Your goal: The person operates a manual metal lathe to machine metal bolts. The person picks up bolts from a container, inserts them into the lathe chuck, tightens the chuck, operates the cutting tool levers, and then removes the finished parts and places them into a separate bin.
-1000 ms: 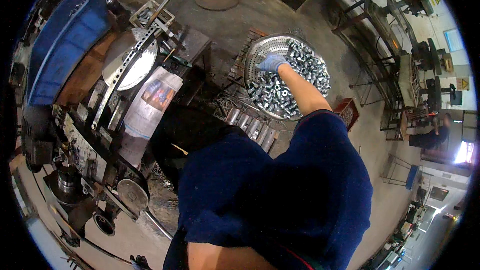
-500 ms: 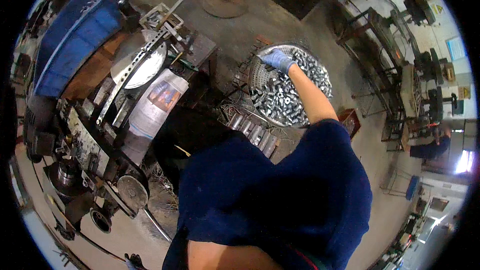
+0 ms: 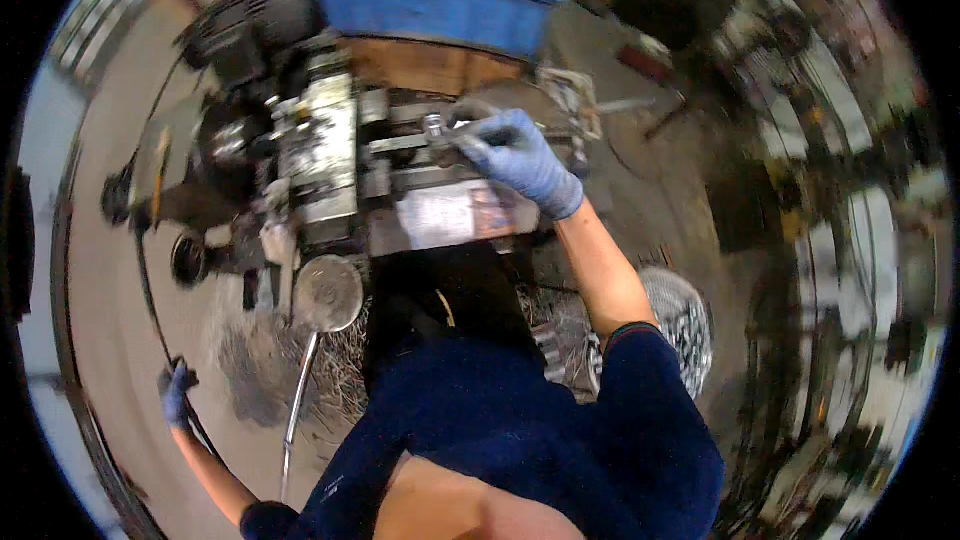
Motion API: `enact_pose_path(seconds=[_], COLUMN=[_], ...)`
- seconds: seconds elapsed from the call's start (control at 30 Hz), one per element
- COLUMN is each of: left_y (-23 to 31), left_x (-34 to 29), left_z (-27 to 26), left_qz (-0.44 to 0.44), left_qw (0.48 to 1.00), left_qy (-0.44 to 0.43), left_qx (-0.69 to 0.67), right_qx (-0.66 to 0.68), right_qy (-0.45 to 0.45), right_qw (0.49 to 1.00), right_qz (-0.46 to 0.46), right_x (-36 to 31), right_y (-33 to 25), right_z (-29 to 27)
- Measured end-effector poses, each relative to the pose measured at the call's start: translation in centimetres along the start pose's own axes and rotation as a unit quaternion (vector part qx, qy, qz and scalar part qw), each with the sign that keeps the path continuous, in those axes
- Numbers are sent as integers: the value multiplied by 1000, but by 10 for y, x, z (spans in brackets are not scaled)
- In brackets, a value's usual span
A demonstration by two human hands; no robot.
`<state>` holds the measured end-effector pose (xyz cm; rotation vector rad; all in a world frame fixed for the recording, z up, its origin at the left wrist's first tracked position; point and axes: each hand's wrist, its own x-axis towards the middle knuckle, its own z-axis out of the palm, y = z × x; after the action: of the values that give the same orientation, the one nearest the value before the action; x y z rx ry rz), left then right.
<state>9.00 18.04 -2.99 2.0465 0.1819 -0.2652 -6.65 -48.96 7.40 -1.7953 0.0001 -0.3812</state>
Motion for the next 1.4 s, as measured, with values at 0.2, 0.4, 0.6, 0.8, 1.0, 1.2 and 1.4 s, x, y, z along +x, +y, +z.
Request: enact_pose_path(seconds=[0.2, 0.4, 0.6, 0.8, 1.0, 1.2, 1.4], left_y=[-14, -37, -43, -54, -28, -28, -26], left_x=[-46, -73, -73, -71, -69, -73, -71], left_z=[-12, -13, -8, -12, 2, 5, 10], left_qz=[-13, -33, -6, -18, 19, 25, 13], left_qw=[997, 997, 994, 992, 951, 939, 928], left_qy=[28, 52, 67, 82, 152, 177, 195], left_qx=[77, 50, 92, 94, 270, 294, 316], right_qx=[-314, -603, -583, -564, -544, -536, -556], right_qy=[-198, -276, -308, -248, -252, -254, -248], right_qw=[898, 726, 742, 783, 793, 803, 777], right_qz=[-236, -185, -117, -89, -107, -55, -161], right_x=[110, 188, 197, 196, 206, 204, 194], right_y=[-56, -28, -18, -7, -4, -10, 9], right_z=[133, 206, 220, 225, 226, 233, 223])
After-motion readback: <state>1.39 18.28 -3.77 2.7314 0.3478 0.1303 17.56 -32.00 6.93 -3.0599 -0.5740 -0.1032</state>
